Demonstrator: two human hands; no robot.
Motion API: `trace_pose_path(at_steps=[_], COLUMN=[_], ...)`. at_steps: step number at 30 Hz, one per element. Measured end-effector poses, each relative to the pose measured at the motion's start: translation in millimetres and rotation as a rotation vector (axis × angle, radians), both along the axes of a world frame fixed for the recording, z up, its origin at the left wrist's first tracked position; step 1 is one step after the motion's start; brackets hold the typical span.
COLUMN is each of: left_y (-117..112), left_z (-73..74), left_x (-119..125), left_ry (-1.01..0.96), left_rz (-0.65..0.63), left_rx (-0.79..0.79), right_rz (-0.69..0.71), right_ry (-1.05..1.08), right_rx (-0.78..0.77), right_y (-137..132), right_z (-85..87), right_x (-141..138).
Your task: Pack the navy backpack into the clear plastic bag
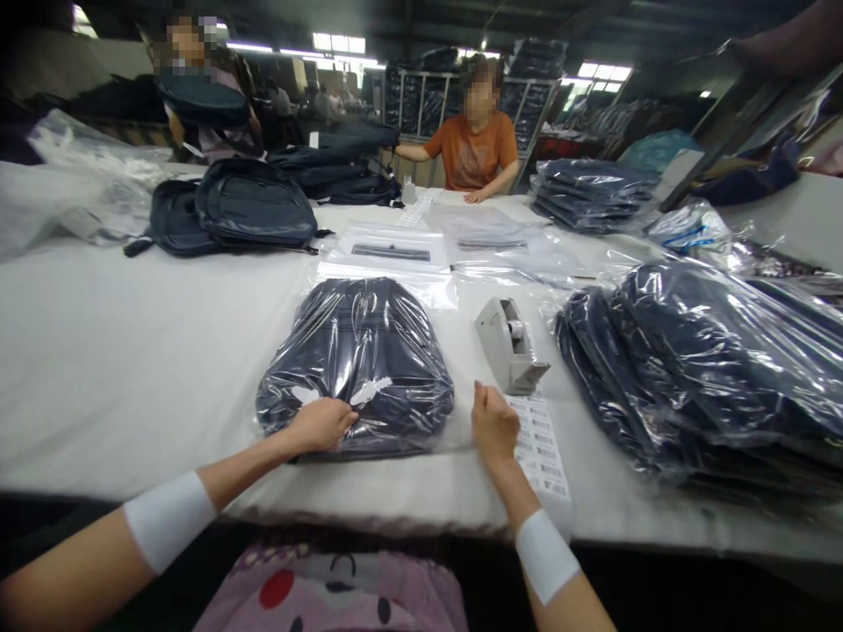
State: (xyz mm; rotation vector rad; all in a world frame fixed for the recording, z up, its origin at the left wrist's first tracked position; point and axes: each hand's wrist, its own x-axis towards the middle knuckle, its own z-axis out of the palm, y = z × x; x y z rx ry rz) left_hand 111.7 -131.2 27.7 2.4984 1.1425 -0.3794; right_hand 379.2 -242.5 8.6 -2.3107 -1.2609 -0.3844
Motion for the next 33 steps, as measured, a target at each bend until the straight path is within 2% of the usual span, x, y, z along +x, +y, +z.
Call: trace_pose_path(at_steps=[2,3,5,7,9,12,15,17,19,21,22,24,26,28,30,33], left_y=[0,1,0,-1,-3,-7,-6,-3,1,3,3,0,-4,-5,-4,0], left_z=[1.2,2.2,4.7,6.7,7.8,12.2,30.5,49.8,66.9,73.7,71.8,58.8,40.1,24.6,16.9,16.4], left_x=[-1,-2,-6,-10,-13,-15,-29,-55,-94,-138,-157,-187,-200,-198,-188,-172], left_ry=[-0.008,-0.015,-0.036,-0.064,-0.099,-0.151,-0.220,-0.357,-0.514,-0.541,-0.488,-0.344,-0.255,-0.285,-0.370,-0.482], left_rz=[-0.020,-0.041,-0.094,-0.143,-0.176,-0.186,-0.154,-0.108,-0.064,-0.069,-0.101,-0.215,-0.363,-0.482,-0.541,-0.563], left_rx=[-0.002,-0.002,0.001,0.000,-0.005,-0.017,-0.058,-0.142,-0.204,-0.158,-0.104,0.065,0.254,0.374,0.353,0.171], right_rz=[0.122,0.286,0.672,0.933,1.037,1.065,1.048,1.042,1.059,1.074,1.078,1.077,1.076,1.074,1.071,1.068], right_ry=[0.253,0.457,0.778,0.827,0.704,0.557,0.493,0.440,0.416,0.425,0.431,0.445,0.462,0.472,0.470,0.458], right_rx=[0.109,0.126,0.023,-0.133,-0.224,-0.278,-0.317,-0.310,-0.283,-0.256,-0.252,-0.251,-0.255,-0.263,-0.270,-0.276], right_y=[2,4,14,25,36,44,44,44,44,45,45,46,47,48,48,48], right_z=[21.0,28.5,34.2,28.4,16.5,0.4,-6.9,-8.9,-9.8,-9.7,-9.2,-7.8,-6.4,-5.5,-5.1,-4.5], right_x=[-25,-42,-80,-110,-126,-127,-122,-121,-122,-123,-123,-123,-123,-123,-123,-124])
